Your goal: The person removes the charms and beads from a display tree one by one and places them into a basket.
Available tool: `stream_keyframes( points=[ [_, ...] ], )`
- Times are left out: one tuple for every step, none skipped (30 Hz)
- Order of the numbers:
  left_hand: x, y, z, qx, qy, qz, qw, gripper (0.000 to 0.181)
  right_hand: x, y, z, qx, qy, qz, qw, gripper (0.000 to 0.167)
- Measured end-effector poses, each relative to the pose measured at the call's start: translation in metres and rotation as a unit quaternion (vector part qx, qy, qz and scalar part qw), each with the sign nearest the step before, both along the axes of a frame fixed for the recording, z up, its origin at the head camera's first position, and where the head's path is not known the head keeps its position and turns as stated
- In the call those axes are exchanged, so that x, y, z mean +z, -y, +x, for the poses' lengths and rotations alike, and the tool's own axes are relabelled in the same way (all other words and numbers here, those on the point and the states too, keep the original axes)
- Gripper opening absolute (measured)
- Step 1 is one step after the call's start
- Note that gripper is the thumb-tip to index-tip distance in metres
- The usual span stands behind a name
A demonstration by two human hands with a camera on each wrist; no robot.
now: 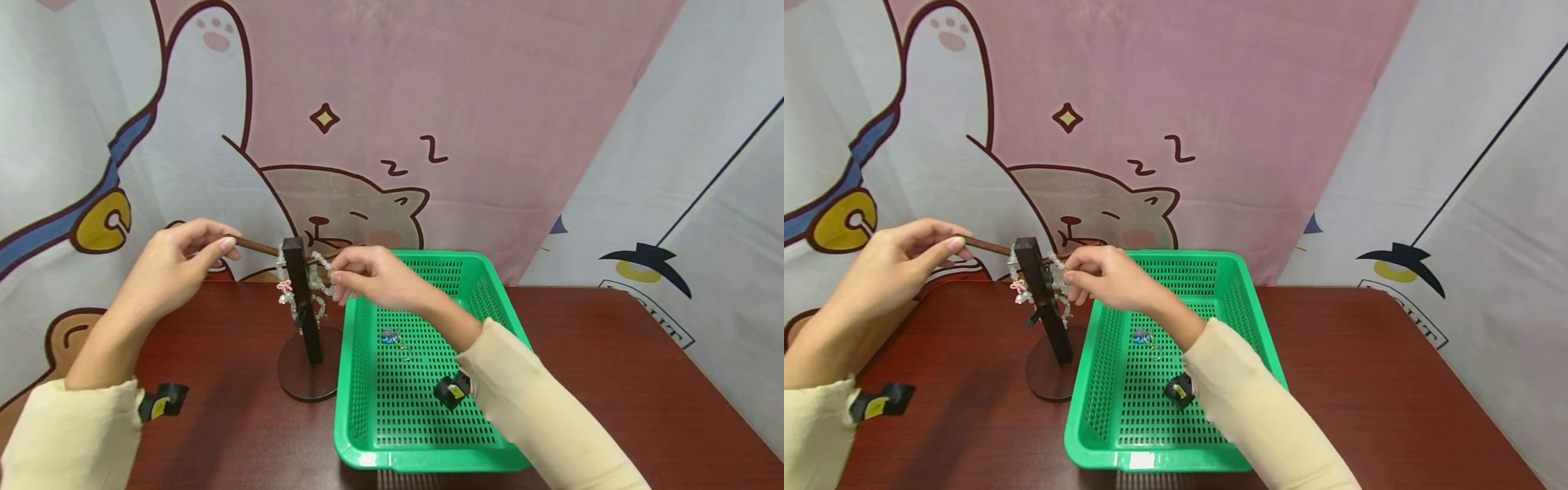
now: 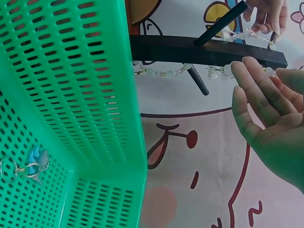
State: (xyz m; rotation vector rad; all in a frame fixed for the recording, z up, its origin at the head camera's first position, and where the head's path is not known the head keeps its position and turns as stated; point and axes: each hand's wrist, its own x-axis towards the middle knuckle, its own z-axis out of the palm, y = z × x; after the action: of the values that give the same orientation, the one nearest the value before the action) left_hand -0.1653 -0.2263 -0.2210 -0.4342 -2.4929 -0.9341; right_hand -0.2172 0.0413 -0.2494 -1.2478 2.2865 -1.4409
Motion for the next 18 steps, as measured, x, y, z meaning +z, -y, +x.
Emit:
stream_keyframes(
  points=[
    [0.0, 0.0, 0.0, 0.0, 0.001, 0.0, 1.0, 0.018, 0.0, -0.001, 0.0, -0.001, 0.002, 0.0, 1.0, 0.011],
    [0.0, 0.0, 0.0, -0.001, 0.001, 0.001, 1.0, 0.018, 0.001, -0.002, 0.0, -0.003, 0.003, 0.001, 1.0, 0.011],
    [0.0, 0.0, 0.0, -0.001, 0.002, 0.001, 1.0, 0.018, 0.001, -0.003, 0.0, -0.005, 0.004, 0.001, 1.0, 0.011],
    [0.0, 0.0, 0.0, -0.003, 0.002, 0.002, 1.0, 0.018, 0.001, -0.004, 0.0, -0.007, 0.005, 0.0, 1.0, 0.011],
    [0.0, 0.0, -0.001, -0.004, 0.002, 0.003, 1.0, 0.018, 0.001, -0.005, 0.0, -0.008, 0.006, 0.0, 0.9999, 0.011],
    [0.0, 0.0, -0.001, -0.005, 0.003, 0.004, 1.0, 0.018, 0.001, -0.006, 0.0, -0.011, 0.006, 0.0, 0.9999, 0.011],
    [-0.001, 0.0, -0.001, -0.006, 0.003, 0.004, 1.0, 0.018, 0.002, -0.007, 0.0, -0.013, 0.007, -0.001, 0.9999, 0.011],
    [-0.001, 0.0, -0.001, -0.007, 0.003, 0.005, 1.0, 0.018, 0.002, -0.007, 0.0, -0.014, 0.008, -0.001, 0.9999, 0.011],
    [-0.001, 0.0, -0.001, -0.007, 0.003, 0.005, 1.0, 0.018, 0.002, -0.008, 0.0, -0.015, 0.009, -0.004, 0.9998, 0.011],
    [-0.001, 0.0, -0.001, -0.007, 0.003, 0.005, 1.0, 0.018, 0.002, -0.009, 0.0, -0.015, 0.01, -0.006, 0.9998, 0.011],
    [-0.001, 0.0, -0.001, -0.006, 0.003, 0.004, 1.0, 0.019, 0.002, -0.009, 0.0, -0.014, 0.012, -0.008, 0.9998, 0.01],
    [-0.001, 0.0, -0.001, -0.005, 0.004, 0.003, 1.0, 0.019, 0.002, -0.01, 0.0, -0.013, 0.015, -0.01, 0.9998, 0.01],
    [-0.001, 0.0, -0.001, -0.004, 0.004, 0.003, 1.0, 0.019, 0.002, -0.01, -0.001, -0.012, 0.017, -0.013, 0.9997, 0.01],
    [-0.001, 0.0, -0.001, -0.003, 0.005, 0.002, 1.0, 0.019, 0.002, -0.011, -0.001, -0.01, 0.019, -0.016, 0.9996, 0.01],
    [-0.001, 0.0, -0.001, -0.002, 0.005, 0.002, 1.0, 0.019, 0.002, -0.011, -0.001, -0.008, 0.021, -0.019, 0.9996, 0.01],
    [-0.001, 0.0, -0.001, -0.002, 0.006, 0.002, 1.0, 0.019, 0.002, -0.012, -0.001, -0.008, 0.023, -0.022, 0.9995, 0.01],
    [-0.001, 0.0, -0.001, -0.001, 0.006, 0.002, 1.0, 0.019, 0.002, -0.012, -0.002, -0.008, 0.025, -0.024, 0.9994, 0.01],
    [-0.001, 0.0, -0.001, -0.001, 0.006, 0.001, 1.0, 0.019, 0.002, -0.013, -0.002, -0.008, 0.026, -0.026, 0.9993, 0.01]
  ],
)
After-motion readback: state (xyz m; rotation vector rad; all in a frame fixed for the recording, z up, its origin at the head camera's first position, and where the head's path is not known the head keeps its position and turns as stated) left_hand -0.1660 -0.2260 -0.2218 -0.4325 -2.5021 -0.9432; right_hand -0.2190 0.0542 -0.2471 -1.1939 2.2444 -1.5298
